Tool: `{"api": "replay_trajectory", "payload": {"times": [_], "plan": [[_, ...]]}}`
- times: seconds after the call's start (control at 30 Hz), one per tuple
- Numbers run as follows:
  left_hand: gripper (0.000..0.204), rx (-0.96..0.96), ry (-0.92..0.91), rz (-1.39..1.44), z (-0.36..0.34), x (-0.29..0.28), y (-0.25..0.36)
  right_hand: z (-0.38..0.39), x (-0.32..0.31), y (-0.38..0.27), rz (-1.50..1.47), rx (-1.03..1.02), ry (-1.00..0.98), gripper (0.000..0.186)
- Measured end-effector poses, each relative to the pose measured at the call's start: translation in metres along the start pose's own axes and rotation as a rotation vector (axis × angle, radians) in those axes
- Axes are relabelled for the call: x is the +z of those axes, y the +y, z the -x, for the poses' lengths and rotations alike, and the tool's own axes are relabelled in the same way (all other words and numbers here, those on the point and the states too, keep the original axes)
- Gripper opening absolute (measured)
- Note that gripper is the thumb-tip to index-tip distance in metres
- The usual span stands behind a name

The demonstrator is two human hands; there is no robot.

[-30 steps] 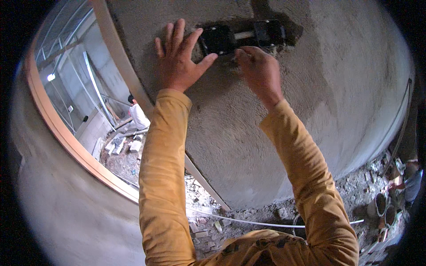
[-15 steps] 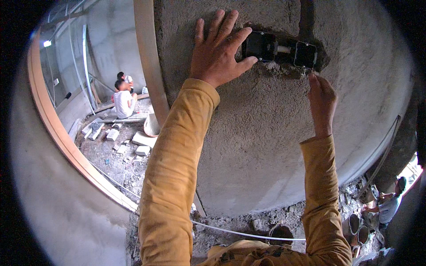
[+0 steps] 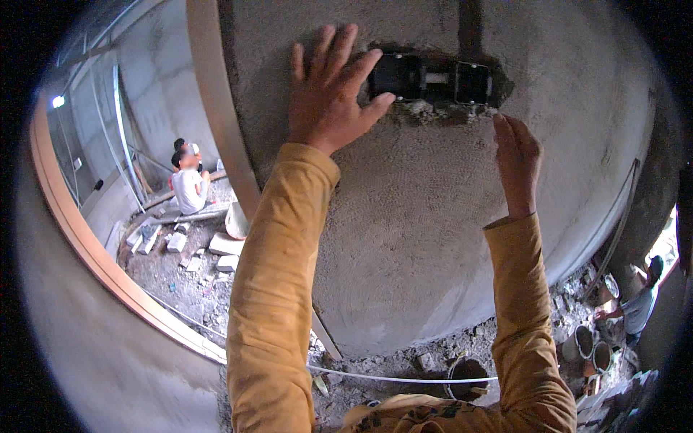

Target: The person installs a black electrical box into a hole in a concrete wall, then uses a trowel to scoop cement from a bucket and apply it around the box to secure it in place.

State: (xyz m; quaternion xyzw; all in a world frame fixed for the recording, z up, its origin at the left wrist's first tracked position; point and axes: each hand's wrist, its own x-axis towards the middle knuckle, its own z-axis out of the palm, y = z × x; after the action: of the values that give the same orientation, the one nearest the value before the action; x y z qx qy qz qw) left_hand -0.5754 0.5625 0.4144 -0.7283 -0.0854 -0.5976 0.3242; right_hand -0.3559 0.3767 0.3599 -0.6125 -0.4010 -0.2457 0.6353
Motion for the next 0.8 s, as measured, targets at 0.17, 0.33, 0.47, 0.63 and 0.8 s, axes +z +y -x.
{"api": "replay_trajectory", "payload": {"times": [0.17, 0.33, 0.47, 0.63, 0.8], "plan": [[0.062, 0.017, -0.032, -0.033, -0.004, -0.001, -0.001, -0.029, -0.005, -0.007, -0.096, -0.078, -0.041, 0.027], [0.06, 0.025, -0.097, -0.089, -0.002, -0.004, -0.006, -0.055, 0.001, 0.001, -0.172, -0.259, -0.181, 0.021], [0.06, 0.028, -0.177, -0.136, -0.005, -0.01, -0.006, -0.066, 0.008, 0.007, -0.151, -0.372, -0.228, 0.024], [0.058, 0.029, -0.243, -0.15, -0.014, -0.019, 0.001, -0.07, 0.012, 0.0, -0.182, -0.304, -0.34, 0.022], [0.059, 0.037, -0.287, -0.194, -0.017, -0.023, 0.008, -0.073, 0.019, 0.001, -0.154, -0.328, -0.373, 0.022]]}}
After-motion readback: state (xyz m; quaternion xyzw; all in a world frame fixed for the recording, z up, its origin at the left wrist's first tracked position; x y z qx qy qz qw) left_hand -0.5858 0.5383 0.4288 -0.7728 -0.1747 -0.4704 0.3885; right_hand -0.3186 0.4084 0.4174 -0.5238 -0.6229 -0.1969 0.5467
